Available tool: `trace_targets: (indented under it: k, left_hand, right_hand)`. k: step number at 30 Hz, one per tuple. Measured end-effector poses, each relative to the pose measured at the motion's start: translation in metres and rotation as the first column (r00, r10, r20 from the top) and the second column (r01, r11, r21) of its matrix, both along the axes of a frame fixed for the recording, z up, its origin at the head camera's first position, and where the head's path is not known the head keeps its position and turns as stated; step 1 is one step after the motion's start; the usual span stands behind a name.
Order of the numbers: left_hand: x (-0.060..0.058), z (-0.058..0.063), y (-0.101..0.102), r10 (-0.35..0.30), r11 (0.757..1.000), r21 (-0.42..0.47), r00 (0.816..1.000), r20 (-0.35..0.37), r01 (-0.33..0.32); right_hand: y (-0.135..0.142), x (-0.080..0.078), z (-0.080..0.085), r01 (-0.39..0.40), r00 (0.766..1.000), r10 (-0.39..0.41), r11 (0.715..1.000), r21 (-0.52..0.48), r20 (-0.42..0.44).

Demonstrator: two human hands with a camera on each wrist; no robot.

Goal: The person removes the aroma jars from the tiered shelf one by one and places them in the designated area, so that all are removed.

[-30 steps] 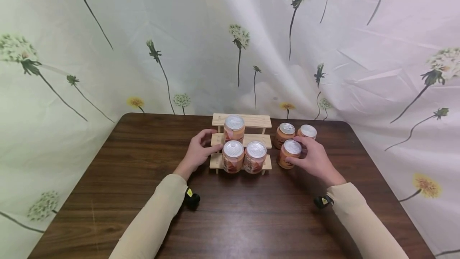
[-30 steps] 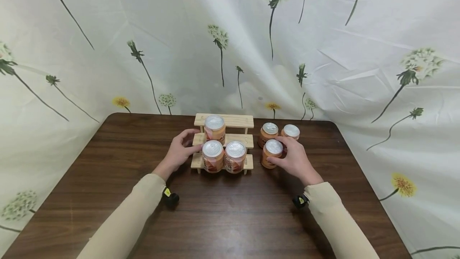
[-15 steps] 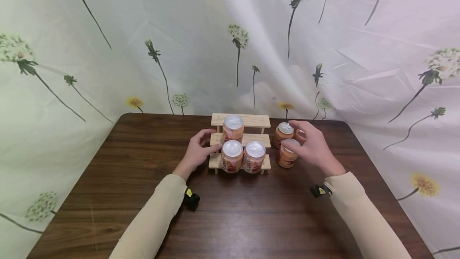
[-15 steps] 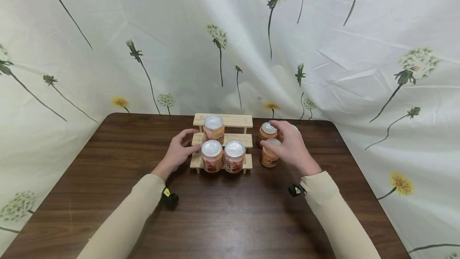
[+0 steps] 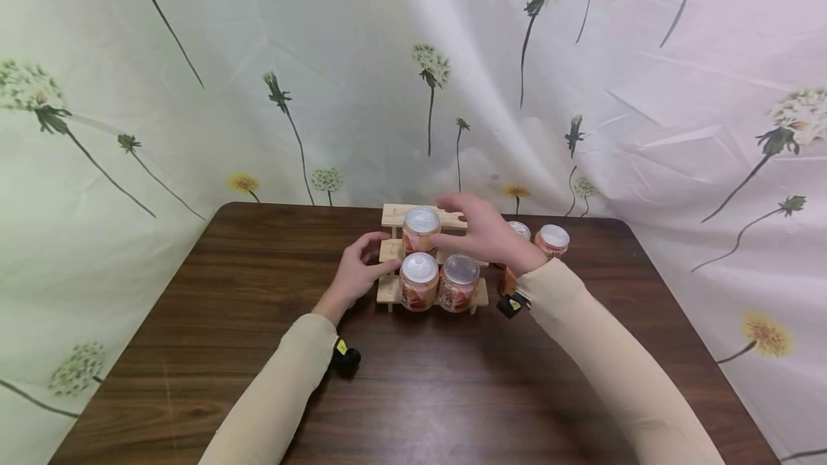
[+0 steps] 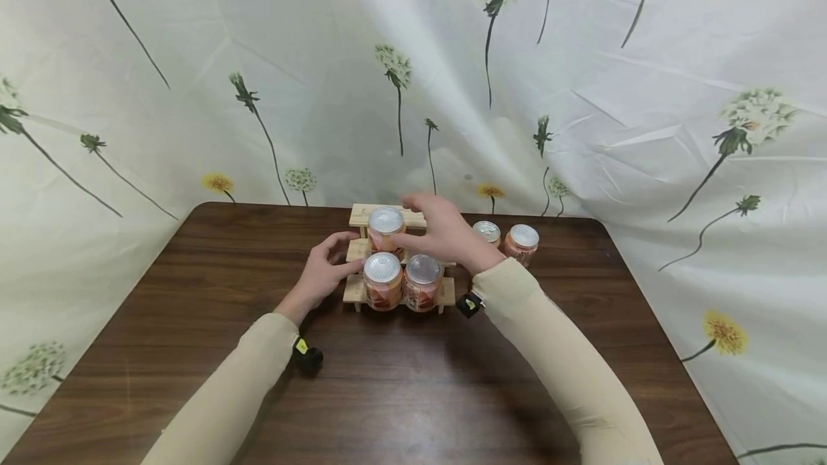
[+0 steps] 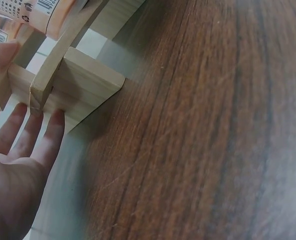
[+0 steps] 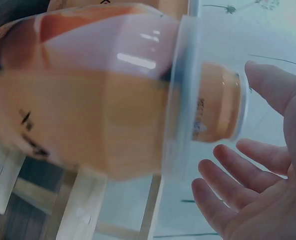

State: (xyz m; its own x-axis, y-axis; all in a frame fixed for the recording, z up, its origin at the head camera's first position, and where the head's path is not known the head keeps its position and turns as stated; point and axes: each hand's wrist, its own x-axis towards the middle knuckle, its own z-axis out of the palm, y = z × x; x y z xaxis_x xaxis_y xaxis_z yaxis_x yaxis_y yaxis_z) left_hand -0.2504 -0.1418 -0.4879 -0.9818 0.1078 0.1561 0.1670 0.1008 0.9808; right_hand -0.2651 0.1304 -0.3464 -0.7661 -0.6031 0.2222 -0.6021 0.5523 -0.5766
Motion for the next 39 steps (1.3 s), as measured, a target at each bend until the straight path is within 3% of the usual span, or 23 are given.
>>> trace_targets:
  k: [7, 11, 22, 30, 35, 39]
  left_hand:
    - [0.001, 0.0, 0.0, 0.001, 1.0, 0.0, 1.0, -0.007, -0.001]
    - [0.002, 0.001, 0.0, -0.001, 1.0, 0.007, 1.0, -0.007, 0.001]
    - [0.001, 0.0, 0.0, 0.003, 1.0, 0.006, 1.0, -0.001, -0.003]
    - [0.001, -0.001, 0.0, 0.006, 1.0, 0.013, 1.0, -0.003, -0.006]
    - [0.001, 0.0, 0.0, 0.011, 1.0, 0.004, 1.0, -0.003, -0.011]
    - [0.001, 0.0, 0.0, 0.02, 1.0, -0.012, 1.0, -0.003, -0.02]
  right_hand:
    - [-0.02, -0.011, -0.006, -0.059, 0.995, 0.058, 0.998, 0.012, 0.081]
    - [-0.025, -0.015, -0.011, -0.05, 0.989, 0.05, 0.999, 0.001, 0.137]
    - [-0.023, -0.013, -0.015, -0.002, 0.988, 0.009, 0.999, -0.048, 0.152]
    - [-0.002, -0.007, 0.0, 0.086, 0.987, -0.064, 0.985, -0.149, 0.144]
    - [0.023, -0.003, 0.013, 0.135, 0.987, -0.107, 0.955, -0.264, 0.117]
    - [0.046, 0.005, 0.023, 0.205, 0.975, -0.163, 0.923, -0.325, 0.153]
